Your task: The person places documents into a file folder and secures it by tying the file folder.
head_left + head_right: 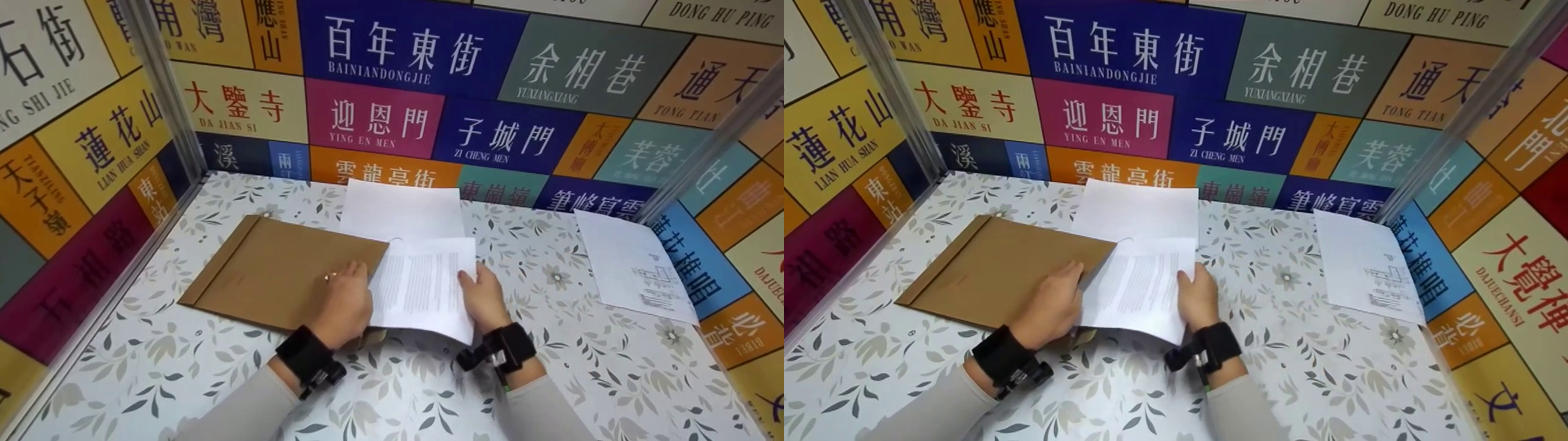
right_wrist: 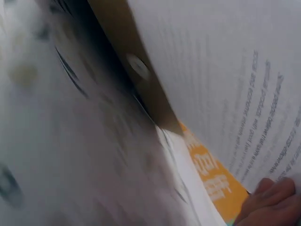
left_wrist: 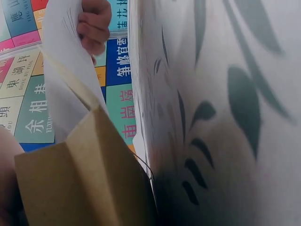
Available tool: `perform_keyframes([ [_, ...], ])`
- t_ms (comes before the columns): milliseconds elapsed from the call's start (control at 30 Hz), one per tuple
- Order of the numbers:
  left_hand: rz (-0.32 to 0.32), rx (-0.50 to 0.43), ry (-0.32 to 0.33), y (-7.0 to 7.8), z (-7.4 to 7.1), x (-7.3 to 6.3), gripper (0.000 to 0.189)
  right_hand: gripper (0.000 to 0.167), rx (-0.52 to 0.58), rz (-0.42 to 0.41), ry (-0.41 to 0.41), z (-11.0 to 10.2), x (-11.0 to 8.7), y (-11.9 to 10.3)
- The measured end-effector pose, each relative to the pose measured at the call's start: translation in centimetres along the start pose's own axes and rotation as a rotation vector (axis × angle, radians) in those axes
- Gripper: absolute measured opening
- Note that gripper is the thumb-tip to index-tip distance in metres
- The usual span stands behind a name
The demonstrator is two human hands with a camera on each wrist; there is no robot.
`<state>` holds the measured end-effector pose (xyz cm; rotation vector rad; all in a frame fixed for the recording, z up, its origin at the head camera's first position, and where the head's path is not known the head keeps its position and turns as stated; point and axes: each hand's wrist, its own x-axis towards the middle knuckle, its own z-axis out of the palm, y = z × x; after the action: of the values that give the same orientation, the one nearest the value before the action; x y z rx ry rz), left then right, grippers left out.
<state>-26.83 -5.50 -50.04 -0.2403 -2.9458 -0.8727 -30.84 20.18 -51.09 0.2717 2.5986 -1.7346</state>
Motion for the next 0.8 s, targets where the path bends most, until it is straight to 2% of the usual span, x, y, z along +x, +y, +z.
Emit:
perform_keyframes([
  [167, 0.065, -0.018, 0.064, 0.6, 0.3, -0.7, 0.044, 0.039, 0.071, -0.022, -0.008, 2.7, -1.4, -0.2],
  [300, 0.12, -0.031, 0.078, 1.0, 0.9, -1.1, 0.043, 0.037, 0.097, -0.055, -0.015, 4.4, -2.1, 0.0],
  [500, 0.116, -0.053, 0.059, 1.5, 1.2, -1.3, 0.045, 0.038, 0.11, -0.092, -0.079, 4.7, -2.3, 0.4],
  [733, 0.054, -0.024, 0.015, 1.7, 1.3, -1.2, 0.047, 0.028, 0.246, 0.138, -0.19, 2.0, -1.0, 0.0],
  [800, 0.034, -0.011, -0.004, 1.8, 1.4, -1.2, 0.047, 0.031, 0.266, 0.157, -0.215, 1.3, -0.8, -0.1],
])
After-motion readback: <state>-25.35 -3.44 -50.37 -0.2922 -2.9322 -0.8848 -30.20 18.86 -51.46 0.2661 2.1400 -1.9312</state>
